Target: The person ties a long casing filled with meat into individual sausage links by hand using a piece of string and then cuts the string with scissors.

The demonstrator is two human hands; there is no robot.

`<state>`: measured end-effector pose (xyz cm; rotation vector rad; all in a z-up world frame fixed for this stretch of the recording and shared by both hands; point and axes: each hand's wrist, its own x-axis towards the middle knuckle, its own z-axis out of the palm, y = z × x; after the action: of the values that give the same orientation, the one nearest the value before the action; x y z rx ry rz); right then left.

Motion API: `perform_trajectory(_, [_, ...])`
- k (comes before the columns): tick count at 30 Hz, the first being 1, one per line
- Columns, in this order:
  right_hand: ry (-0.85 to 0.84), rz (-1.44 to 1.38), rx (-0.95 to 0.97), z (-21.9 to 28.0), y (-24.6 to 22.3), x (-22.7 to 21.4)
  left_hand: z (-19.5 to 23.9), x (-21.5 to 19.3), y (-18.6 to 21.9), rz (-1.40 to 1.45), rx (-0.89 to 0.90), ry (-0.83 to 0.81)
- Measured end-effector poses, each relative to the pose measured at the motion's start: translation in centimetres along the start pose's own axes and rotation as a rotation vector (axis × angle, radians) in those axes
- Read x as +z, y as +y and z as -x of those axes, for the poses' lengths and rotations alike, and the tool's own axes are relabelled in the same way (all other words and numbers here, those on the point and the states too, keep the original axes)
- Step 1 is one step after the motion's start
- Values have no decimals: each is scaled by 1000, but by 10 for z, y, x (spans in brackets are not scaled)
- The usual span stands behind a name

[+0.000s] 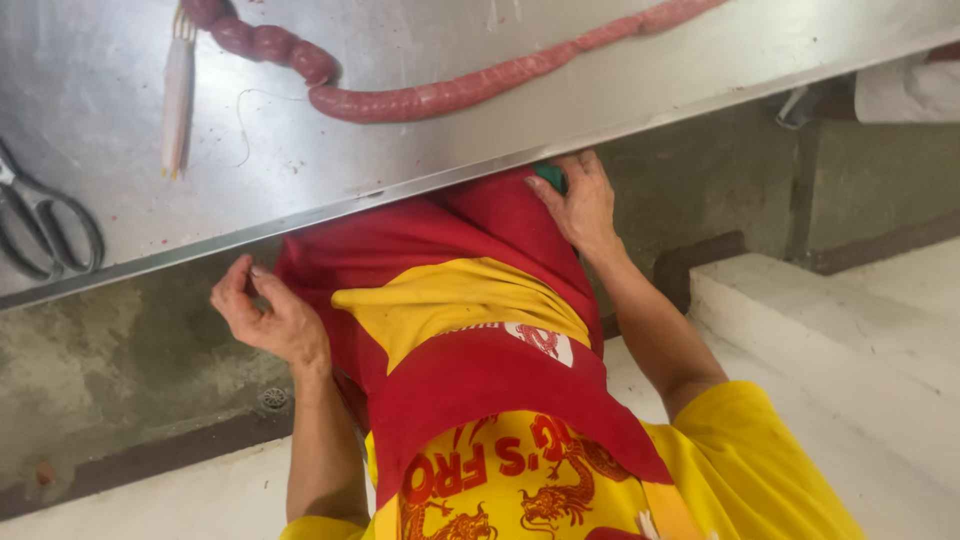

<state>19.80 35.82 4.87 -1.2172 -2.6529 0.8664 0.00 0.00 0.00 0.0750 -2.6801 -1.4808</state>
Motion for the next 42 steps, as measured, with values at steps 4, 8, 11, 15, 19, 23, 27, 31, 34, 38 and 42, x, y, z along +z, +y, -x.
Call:
perform_trajectory(4, [1,-182,-3,-16,16,23,-11,5,-40,-23,-134,-316])
perform_trajectory(8, [280,-324,-164,-2,39,11,-21,19,-43,-35,-201,-410])
perform_trajectory(11, [591,-107,-246,6,69,-10,-34,32,-30,317,-149,-243])
perform_trajectory(15, [173,-33,200,7,98,-19,-38,35,-11,23,-78,-259])
perform_trajectory(19, [115,31,192,19,82,-24,-38,2,26,-309,120,-127])
perform_trajectory(23, [288,32,-362,-20,15,-49,-60,-2,100,-166,370,29])
perform_trajectory(27, [101,124,-769,-97,-48,-46,-79,89,149,49,158,-531])
perform_trajectory(31, [-193,121,-685,-129,-72,-29,-125,156,163,-238,766,-339])
perform_trajectory(34, [-251,17,-680,-112,-74,-15,-168,158,149,-284,676,-279])
perform_trajectory(38, [-51,-22,-840,-93,-84,6,-195,122,110,-315,467,-454])
perform_trajectory(42, [-57,-3,-823,-93,-81,14,-189,110,79,-555,804,54])
